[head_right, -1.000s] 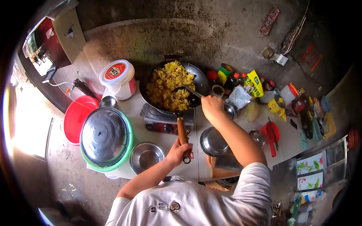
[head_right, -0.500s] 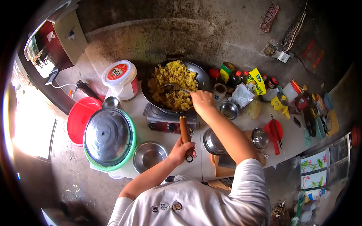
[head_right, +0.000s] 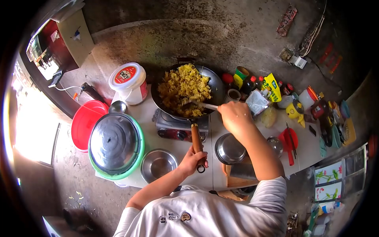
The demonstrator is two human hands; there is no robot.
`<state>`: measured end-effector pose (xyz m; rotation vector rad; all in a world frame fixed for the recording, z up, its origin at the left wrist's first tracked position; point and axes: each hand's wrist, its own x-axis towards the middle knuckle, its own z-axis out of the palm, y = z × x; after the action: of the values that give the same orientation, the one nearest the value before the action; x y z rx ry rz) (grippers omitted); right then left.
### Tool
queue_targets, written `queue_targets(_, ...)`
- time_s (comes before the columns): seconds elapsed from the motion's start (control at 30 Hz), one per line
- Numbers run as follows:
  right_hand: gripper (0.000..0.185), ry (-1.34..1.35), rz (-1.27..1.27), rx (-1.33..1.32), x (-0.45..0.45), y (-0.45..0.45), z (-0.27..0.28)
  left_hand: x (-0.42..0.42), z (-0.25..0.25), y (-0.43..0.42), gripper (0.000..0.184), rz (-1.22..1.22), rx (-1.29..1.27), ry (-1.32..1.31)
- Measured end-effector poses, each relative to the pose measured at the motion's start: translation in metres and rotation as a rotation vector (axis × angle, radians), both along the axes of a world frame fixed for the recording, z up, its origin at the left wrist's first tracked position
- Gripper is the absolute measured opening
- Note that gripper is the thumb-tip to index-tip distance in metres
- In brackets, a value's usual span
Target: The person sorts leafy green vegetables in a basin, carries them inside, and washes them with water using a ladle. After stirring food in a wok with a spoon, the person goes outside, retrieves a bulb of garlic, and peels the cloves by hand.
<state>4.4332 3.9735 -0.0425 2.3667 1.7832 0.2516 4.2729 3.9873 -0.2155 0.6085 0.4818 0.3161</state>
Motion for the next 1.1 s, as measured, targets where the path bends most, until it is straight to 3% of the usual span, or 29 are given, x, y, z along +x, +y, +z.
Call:
queue_targets(0.1,0.016,0.048,0.010,0.095,0.007,0.018,-0.034,0.002,-0.004,-0.002,0.038,0.004,-0.007,-0.002)
queue_targets(0.33,0.021,0.168,-0.031,0.208,0.011,0.036,-0.015,0.000,0.000,0.000,0.037,-0.009,-0.003,-0.020)
queue_targets(0.37,0.022,0.163,-0.077,0.173,0.003,0.048,-0.022,0.001,0.000,0.000,0.037,-0.011,-0.003,-0.020)
queue_targets(0.4,0.021,0.153,0.037,0.326,0.003,0.059,-0.047,0.001,0.000,0.000,0.038,0.001,0.000,-0.010)
queue_targets(0.47,0.022,0.182,-0.044,0.220,0.001,0.086,-0.085,0.000,-0.001,-0.002,0.038,0.014,0.001,0.004)
queue_targets(0.53,0.024,0.268,-0.139,0.269,0.006,0.087,-0.082,0.001,-0.003,-0.001,0.037,0.003,0.007,-0.035)
queue_targets(0.57,0.024,0.278,-0.069,0.291,0.017,0.082,-0.082,0.000,-0.002,-0.001,0.037,0.003,0.011,-0.035)
queue_targets(0.67,0.025,0.247,-0.083,0.171,0.004,0.054,-0.043,0.000,0.003,0.000,0.037,0.012,0.000,0.017)
queue_targets(0.8,0.026,0.206,-0.052,0.137,-0.007,0.056,-0.070,0.001,-0.005,-0.001,0.039,-0.005,0.005,-0.006)
queue_targets(0.93,0.018,0.206,0.042,0.246,0.019,0.058,-0.049,0.000,0.001,-0.001,0.038,0.004,0.015,0.002)
queue_targets(1.0,0.019,0.206,-0.007,0.251,0.018,0.060,-0.036,0.000,0.002,-0.001,0.038,0.006,0.014,0.001)
queue_targets(1.1,0.022,0.279,-0.105,0.307,0.009,0.082,-0.064,0.002,-0.002,-0.002,0.037,0.011,0.017,-0.008)
